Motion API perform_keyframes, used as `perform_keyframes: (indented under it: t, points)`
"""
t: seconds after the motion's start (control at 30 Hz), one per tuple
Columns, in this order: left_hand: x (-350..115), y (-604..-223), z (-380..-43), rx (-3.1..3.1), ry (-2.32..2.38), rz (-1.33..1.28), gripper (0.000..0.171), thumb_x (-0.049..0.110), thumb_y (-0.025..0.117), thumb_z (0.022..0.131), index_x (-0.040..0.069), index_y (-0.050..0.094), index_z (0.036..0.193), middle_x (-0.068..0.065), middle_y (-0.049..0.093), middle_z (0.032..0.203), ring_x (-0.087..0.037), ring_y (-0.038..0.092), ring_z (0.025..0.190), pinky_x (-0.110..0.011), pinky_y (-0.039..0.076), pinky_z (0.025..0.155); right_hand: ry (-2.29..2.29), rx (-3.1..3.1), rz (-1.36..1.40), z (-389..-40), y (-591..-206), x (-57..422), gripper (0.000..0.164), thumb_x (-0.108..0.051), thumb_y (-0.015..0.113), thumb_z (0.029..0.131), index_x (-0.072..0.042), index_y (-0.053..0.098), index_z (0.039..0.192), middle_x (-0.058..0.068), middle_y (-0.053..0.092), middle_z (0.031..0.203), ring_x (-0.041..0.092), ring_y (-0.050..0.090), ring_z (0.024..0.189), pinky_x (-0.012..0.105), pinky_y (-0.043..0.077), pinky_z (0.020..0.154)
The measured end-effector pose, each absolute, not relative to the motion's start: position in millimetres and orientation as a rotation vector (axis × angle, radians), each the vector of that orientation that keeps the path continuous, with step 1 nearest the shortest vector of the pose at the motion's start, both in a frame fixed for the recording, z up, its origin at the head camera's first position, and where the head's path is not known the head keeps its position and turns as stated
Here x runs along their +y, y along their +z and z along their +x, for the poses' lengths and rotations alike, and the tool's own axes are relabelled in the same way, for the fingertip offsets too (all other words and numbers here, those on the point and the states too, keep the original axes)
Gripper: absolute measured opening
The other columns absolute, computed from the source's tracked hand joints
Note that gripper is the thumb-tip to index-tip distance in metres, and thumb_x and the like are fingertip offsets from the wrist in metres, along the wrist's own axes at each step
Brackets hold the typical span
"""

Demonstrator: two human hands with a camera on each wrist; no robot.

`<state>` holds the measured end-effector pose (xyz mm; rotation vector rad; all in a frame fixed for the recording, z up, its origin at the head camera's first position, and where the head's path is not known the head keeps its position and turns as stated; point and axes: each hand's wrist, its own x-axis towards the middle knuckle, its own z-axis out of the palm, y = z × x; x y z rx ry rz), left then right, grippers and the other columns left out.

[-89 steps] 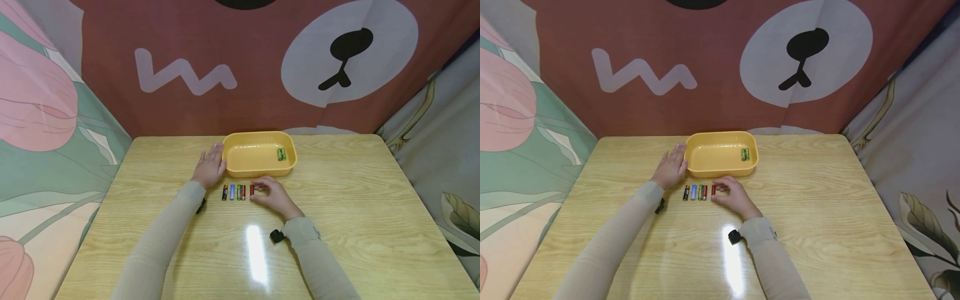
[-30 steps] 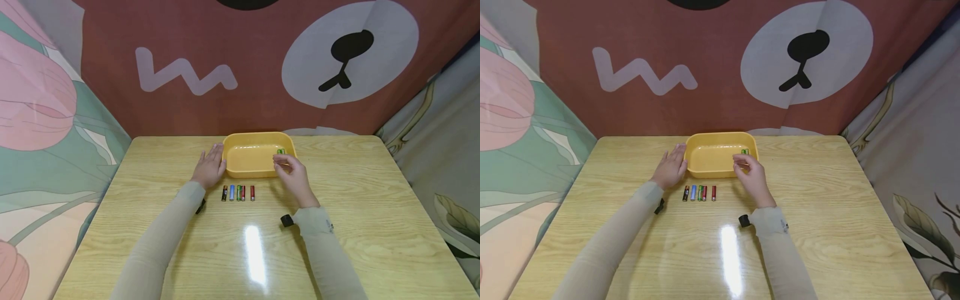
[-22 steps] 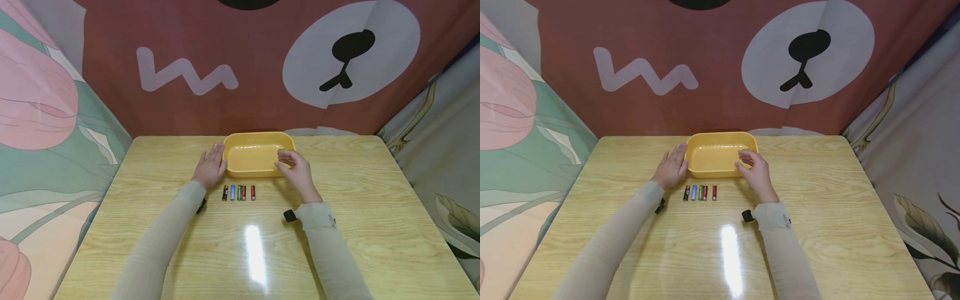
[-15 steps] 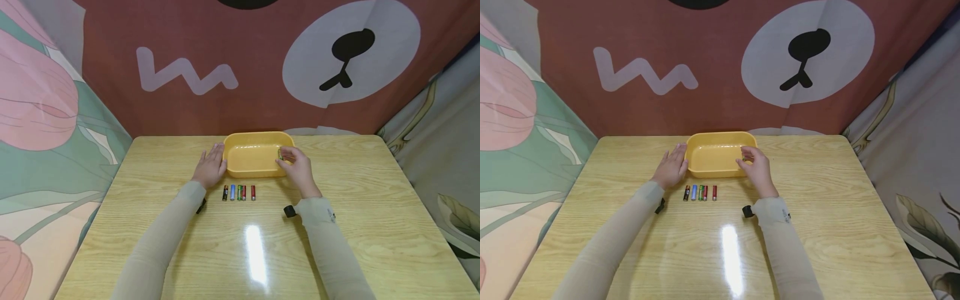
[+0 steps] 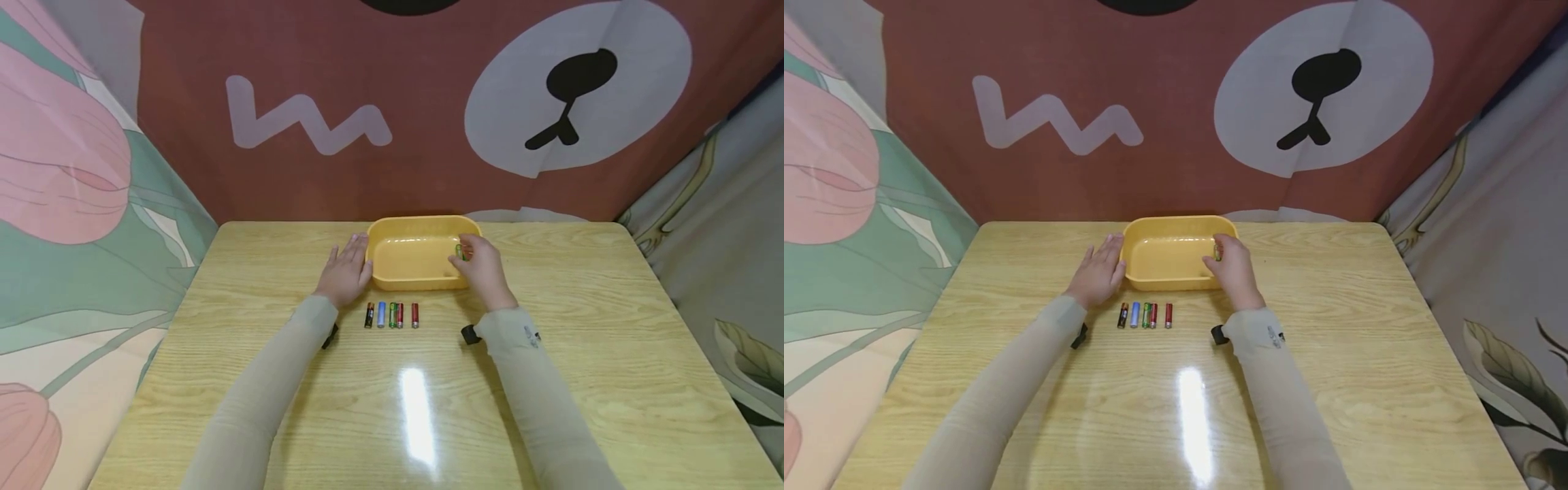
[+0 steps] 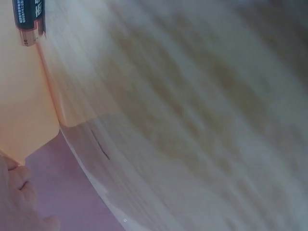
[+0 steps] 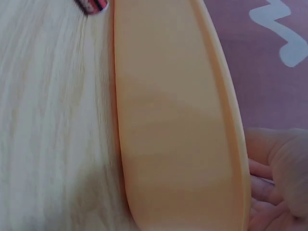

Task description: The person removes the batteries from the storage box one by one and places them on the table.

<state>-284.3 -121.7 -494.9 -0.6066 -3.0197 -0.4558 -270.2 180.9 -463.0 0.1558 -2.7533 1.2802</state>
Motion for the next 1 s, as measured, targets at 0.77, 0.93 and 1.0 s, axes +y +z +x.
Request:
perform_keyframes:
  t: [0.77,0.93,1.0]
  points:
    - [-121,-493,-286,-3.023,-0.416,-0.621,0.064,0.036,0.027,0.11,0.006,0.012,0.163,-0.009,0.015,0.169,-0.023,0.008,0.156,-0.053,0.008,0.125,0.705,-3.135,0.241,-308,-458,174,0.045,0.009,0.051,0.09,0.018,0.052,0.134,0.036,0.057,0.13,0.047,0.056,0.122,0.052,0.046,0.106]
    - [-122,-495,-287,-3.019,-0.416,-0.618,0.063,0.036,0.029,0.11,0.006,0.013,0.163,-0.01,0.018,0.169,-0.022,0.008,0.156,-0.053,0.009,0.125,0.646,-3.175,0.262,-313,-461,173,0.044,0.01,0.048,0.087,0.019,0.054,0.13,0.037,0.057,0.124,0.046,0.057,0.117,0.052,0.048,0.103]
    - [-122,-496,-287,-3.017,-0.418,-0.619,0.063,0.036,0.029,0.11,0.006,0.013,0.163,-0.01,0.018,0.169,-0.022,0.008,0.156,-0.053,0.009,0.125,0.634,-3.188,0.273,-315,-462,172,0.044,0.01,0.048,0.087,0.019,0.054,0.13,0.036,0.057,0.124,0.046,0.057,0.117,0.052,0.047,0.104]
